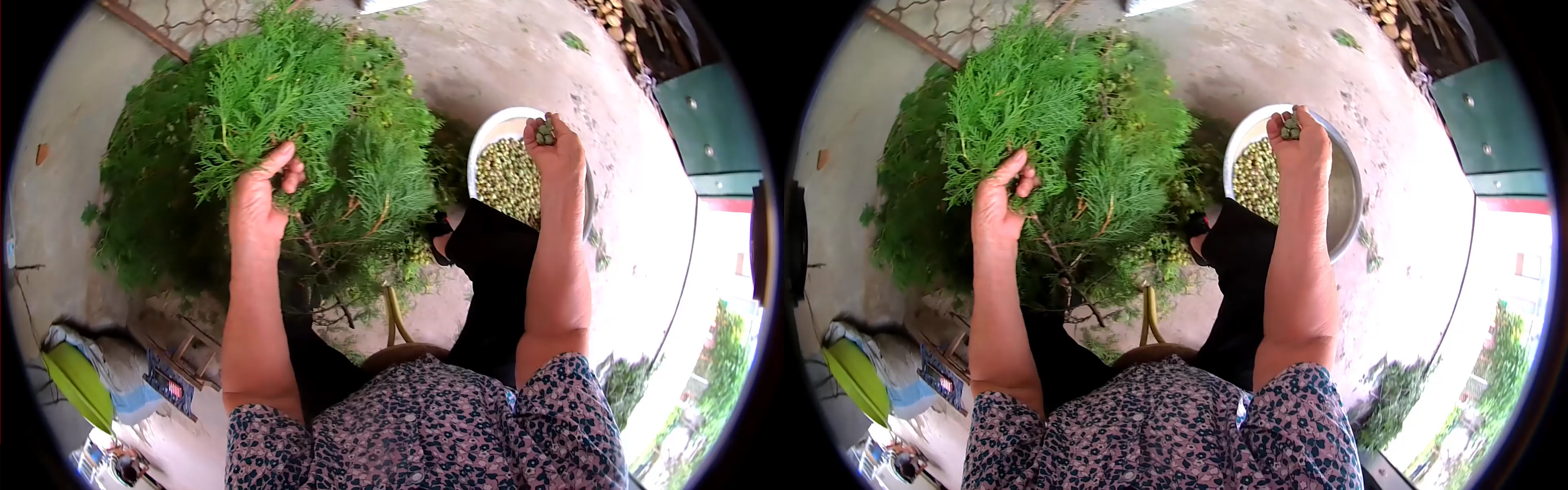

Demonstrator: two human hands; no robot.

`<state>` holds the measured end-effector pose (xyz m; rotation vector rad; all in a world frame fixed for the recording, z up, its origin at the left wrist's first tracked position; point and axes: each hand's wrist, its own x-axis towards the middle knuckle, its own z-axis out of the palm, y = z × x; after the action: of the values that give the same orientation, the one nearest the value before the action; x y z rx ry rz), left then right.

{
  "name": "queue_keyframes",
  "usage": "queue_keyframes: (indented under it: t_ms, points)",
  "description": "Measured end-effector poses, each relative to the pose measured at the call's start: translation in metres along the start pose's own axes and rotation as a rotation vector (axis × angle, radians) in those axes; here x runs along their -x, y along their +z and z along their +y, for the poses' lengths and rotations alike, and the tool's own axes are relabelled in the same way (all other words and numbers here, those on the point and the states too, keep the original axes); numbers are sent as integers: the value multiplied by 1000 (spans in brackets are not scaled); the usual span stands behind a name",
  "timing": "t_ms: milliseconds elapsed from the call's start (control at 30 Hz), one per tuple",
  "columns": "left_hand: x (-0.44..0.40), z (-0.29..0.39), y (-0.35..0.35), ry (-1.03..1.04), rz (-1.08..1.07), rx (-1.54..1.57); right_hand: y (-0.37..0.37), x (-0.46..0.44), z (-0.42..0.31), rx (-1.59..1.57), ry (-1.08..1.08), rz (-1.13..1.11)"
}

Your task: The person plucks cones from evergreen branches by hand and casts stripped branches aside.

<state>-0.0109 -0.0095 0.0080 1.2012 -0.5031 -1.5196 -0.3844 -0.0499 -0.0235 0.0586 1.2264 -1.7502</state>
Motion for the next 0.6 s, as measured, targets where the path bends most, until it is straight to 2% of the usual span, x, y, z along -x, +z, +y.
queue_keyframes:
  t_ms: [167,200,267,300,367,433,500,600]
  points:
    - [1,-11,-3,-90,-41,-40,-58,-4,-26,-15,-46,207]
    - [4,-15,-2,-56,-61,-64,-77,-2,-27,369,-271,54]
    - [5,-23,0,-53,-104,-88,-87,29,-32,982,-554,-150]
    - [6,-28,1,-45,-138,-104,-89,26,-36,979,-557,-142]
    - [10,-36,10,-46,-144,-148,-92,17,-43,408,-306,169]
    - [11,-41,17,-36,-197,-196,-98,20,-48,361,-302,148]
    - [17,-45,29,-83,-203,-216,-100,27,-54,64,-285,194]
    - [31,-62,43,-92,-312,-88,-102,56,-63,112,-384,83]
